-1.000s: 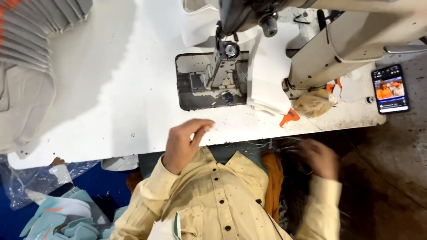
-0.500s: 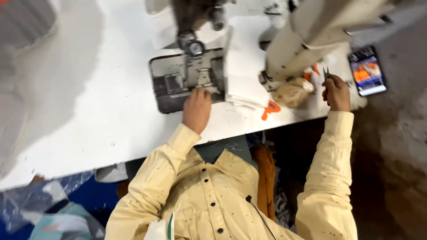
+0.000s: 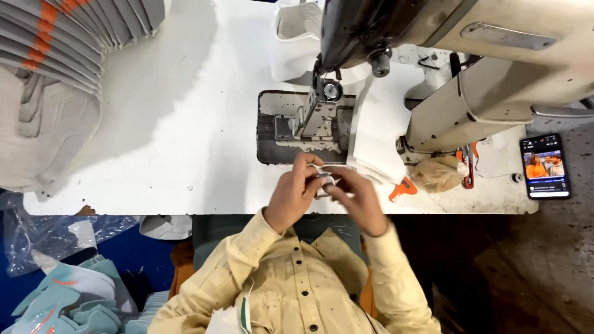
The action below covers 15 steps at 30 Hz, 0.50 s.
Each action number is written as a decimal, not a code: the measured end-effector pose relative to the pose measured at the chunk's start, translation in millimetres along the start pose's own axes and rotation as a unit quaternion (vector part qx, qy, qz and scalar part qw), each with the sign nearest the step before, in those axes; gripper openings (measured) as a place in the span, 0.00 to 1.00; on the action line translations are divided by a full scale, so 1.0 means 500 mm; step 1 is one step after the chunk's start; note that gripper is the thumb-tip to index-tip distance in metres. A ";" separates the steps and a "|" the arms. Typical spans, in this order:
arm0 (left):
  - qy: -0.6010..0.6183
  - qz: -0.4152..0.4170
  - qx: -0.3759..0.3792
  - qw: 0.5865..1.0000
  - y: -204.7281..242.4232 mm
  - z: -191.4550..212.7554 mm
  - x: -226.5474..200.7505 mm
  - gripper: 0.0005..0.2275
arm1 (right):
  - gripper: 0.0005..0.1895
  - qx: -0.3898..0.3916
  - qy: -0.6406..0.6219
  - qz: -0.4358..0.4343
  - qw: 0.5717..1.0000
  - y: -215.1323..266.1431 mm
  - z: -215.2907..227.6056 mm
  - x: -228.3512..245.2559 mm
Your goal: Sewing and assembling pieces of shoe uppers using an industrial sewing machine.
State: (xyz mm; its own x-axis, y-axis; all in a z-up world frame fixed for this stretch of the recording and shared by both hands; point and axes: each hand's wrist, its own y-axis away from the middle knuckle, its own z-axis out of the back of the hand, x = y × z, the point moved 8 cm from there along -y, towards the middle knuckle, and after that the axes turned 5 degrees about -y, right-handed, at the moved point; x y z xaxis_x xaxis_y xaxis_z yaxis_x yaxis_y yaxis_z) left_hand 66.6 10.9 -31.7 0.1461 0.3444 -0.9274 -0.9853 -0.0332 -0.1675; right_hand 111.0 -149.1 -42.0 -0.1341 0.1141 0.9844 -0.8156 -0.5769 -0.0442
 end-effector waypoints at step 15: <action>-0.254 -0.105 -0.190 0.943 0.131 0.089 0.109 0.12 | 0.11 -0.144 -0.078 0.088 0.983 -0.274 0.121 0.085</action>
State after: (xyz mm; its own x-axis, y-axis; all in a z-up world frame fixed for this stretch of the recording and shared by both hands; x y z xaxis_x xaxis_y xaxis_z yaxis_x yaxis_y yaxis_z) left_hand 5.8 69.1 -78.4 0.1777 0.7823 -0.5970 -0.8225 -0.2151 -0.5266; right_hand 251.2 -114.1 16.5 -0.2177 -0.1059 0.9702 -0.9160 -0.3210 -0.2406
